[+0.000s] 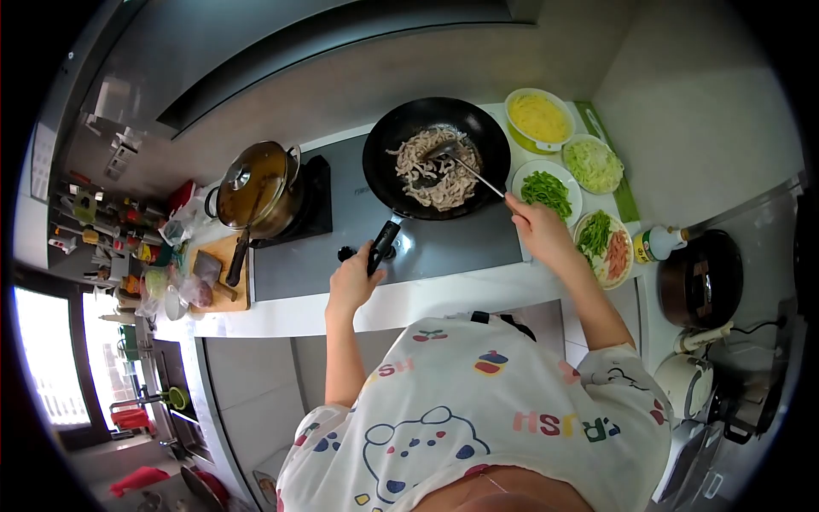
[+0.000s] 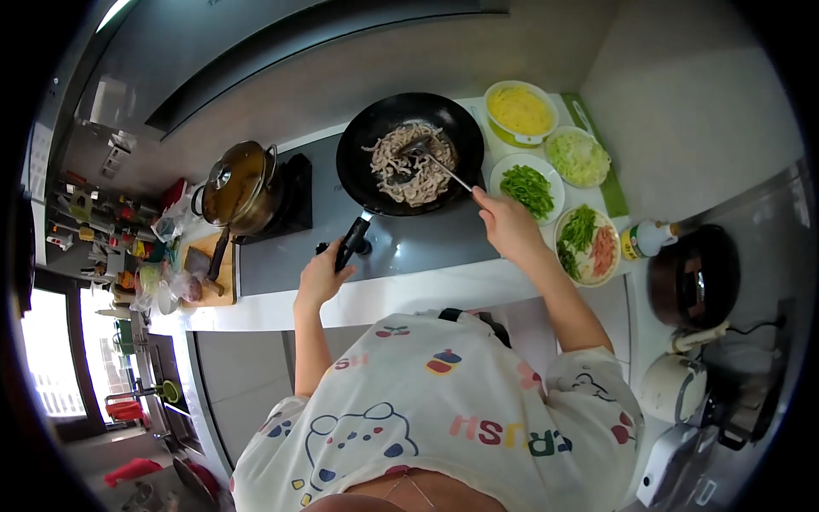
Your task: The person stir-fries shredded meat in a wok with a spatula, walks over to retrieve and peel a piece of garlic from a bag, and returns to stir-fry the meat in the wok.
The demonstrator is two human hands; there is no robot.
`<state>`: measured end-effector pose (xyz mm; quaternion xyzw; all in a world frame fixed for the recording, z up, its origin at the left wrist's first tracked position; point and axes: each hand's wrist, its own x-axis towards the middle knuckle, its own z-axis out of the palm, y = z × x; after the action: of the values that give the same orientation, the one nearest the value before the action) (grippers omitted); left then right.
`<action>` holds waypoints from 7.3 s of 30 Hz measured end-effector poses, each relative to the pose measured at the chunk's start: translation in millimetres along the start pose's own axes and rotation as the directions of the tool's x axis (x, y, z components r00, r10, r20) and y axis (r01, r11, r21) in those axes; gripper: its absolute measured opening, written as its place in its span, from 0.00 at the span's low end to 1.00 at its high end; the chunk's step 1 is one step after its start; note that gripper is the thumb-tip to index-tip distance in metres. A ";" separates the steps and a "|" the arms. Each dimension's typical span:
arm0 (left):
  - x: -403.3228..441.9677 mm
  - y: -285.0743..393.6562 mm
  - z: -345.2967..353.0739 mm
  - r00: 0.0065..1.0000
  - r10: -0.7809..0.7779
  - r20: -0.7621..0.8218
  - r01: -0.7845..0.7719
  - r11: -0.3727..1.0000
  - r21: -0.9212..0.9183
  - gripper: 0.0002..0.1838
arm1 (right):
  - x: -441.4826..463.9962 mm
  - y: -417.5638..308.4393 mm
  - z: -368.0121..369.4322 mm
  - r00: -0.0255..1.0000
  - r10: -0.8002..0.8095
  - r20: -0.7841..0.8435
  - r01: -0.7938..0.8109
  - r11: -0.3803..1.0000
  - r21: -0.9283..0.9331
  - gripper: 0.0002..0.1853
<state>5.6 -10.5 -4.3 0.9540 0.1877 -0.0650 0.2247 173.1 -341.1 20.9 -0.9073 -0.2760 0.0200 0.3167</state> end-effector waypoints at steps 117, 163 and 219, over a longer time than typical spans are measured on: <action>-0.4 3.0 -5.8 0.998 -0.043 0.041 0.044 0.998 -0.037 0.36 | 60.1 -1.1 -24.8 0.998 -0.050 -0.026 0.047 0.991 -0.122 0.17; -221.9 31.0 71.5 0.463 -0.356 -0.812 0.132 0.933 -0.334 0.39 | -190.6 -256.0 233.6 0.592 -0.805 -0.028 -0.716 -0.510 -0.476 0.33; -805.8 -339.4 415.3 -0.675 -0.563 0.478 0.198 -0.761 -0.617 0.44 | -686.9 -598.3 629.6 -0.967 -0.233 -0.106 -0.103 -0.025 0.994 0.04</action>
<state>-884.5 -182.5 -343.4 -0.0156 0.9578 0.1090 0.2656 -833.6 48.2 -226.6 0.2052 -0.8711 0.4428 -0.0540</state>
